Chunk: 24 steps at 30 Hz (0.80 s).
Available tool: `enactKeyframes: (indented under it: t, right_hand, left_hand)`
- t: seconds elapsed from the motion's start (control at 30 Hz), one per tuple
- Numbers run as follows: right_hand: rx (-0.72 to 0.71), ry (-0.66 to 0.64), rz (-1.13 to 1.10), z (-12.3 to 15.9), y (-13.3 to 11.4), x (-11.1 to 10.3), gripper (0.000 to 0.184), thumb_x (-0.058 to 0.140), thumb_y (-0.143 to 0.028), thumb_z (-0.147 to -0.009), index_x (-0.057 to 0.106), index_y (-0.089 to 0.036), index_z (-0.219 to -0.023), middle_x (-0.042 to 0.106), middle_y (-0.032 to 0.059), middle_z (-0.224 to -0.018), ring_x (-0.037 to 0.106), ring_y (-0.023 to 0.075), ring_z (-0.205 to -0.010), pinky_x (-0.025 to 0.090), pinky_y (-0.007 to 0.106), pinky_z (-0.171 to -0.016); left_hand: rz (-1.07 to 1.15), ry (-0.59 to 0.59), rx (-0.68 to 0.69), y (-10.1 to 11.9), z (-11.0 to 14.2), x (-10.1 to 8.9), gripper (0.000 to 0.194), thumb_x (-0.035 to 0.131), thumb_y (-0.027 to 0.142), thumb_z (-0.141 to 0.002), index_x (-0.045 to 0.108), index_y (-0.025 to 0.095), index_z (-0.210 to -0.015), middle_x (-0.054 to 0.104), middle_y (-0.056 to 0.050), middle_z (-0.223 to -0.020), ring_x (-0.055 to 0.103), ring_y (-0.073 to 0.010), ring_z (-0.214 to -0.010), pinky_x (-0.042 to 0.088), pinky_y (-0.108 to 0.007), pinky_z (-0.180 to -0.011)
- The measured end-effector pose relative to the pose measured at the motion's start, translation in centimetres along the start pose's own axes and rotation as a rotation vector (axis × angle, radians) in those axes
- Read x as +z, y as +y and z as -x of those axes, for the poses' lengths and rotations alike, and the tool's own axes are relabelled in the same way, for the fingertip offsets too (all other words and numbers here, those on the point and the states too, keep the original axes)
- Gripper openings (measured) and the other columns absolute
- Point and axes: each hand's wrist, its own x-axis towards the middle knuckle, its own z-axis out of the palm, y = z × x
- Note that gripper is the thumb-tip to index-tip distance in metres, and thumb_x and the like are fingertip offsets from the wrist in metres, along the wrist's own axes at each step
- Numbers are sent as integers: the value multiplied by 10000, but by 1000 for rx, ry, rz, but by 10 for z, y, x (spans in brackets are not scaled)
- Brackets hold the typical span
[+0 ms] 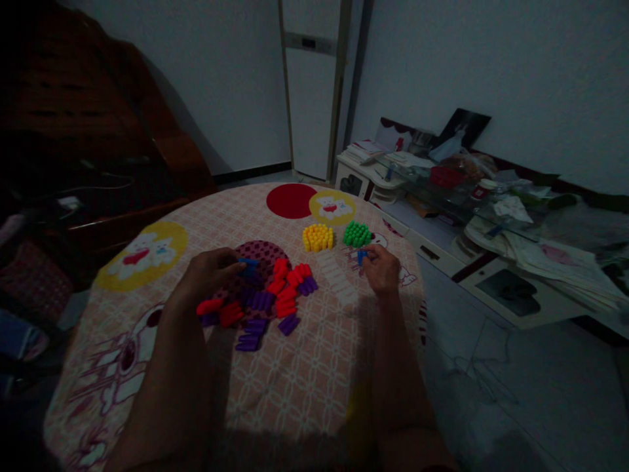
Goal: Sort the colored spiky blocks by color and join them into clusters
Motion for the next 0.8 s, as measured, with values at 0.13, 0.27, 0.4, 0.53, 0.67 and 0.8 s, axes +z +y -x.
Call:
enactKeyframes:
  t: [0.13, 0.27, 0.4, 0.53, 0.67, 0.8]
  right_hand:
    - [9, 20, 167, -1, 22, -24, 229, 613, -310, -643, 704, -177, -805, 653, 7, -649, 573, 150, -569, 449, 264, -597]
    - [-18, -86, 360, 2, 30, -25, 188, 600, -247, -624, 692, -192, -779, 675, 18, -668, 598, 168, -611, 440, 268, -628]
    - [-38, -141, 542, 4, 30, -24, 198, 577, -204, -645, 702, -203, -798, 713, 40, -729, 627, 190, -675, 437, 283, -669]
    - [-49, -138, 597, 5, 28, -27, 220, 565, -192, -666, 712, -200, -829, 720, 50, -763, 623, 193, -687, 429, 285, -673]
    - [-65, -139, 586, 5, 26, -29, 231, 556, -178, -661, 709, -184, -834, 721, 62, -785, 623, 197, -707, 433, 289, -687]
    - [-55, -97, 582, 5, 18, -29, 202, 554, -181, -675, 699, -194, -815, 723, 67, -799, 626, 199, -730, 442, 292, -704]
  left_hand:
    - [-17, 2, -4, 2, -1, 1, 322, 608, 492, -715, 683, 192, -803, 690, -27, -697, 593, -184, -641, 419, -273, -603]
    - [-36, -1, -11, 1, 0, 1, 343, 592, 510, -717, 675, 187, -799, 676, -31, -688, 586, -188, -636, 409, -281, -599]
    - [-24, -9, -9, 1, -1, 2, 349, 586, 512, -713, 674, 188, -811, 681, -33, -703, 598, -195, -656, 417, -284, -614]
    - [-12, -29, -14, 2, 0, 3, 347, 590, 514, -718, 665, 190, -817, 681, -34, -700, 613, -204, -683, 420, -278, -609]
    - [7, -42, -2, 5, 1, 5, 338, 593, 514, -735, 653, 194, -824, 664, -19, -688, 606, -195, -676, 415, -272, -592]
    - [47, -57, 9, 11, 1, 9, 301, 611, 483, -742, 638, 195, -821, 646, -6, -683, 584, -179, -657, 403, -265, -573]
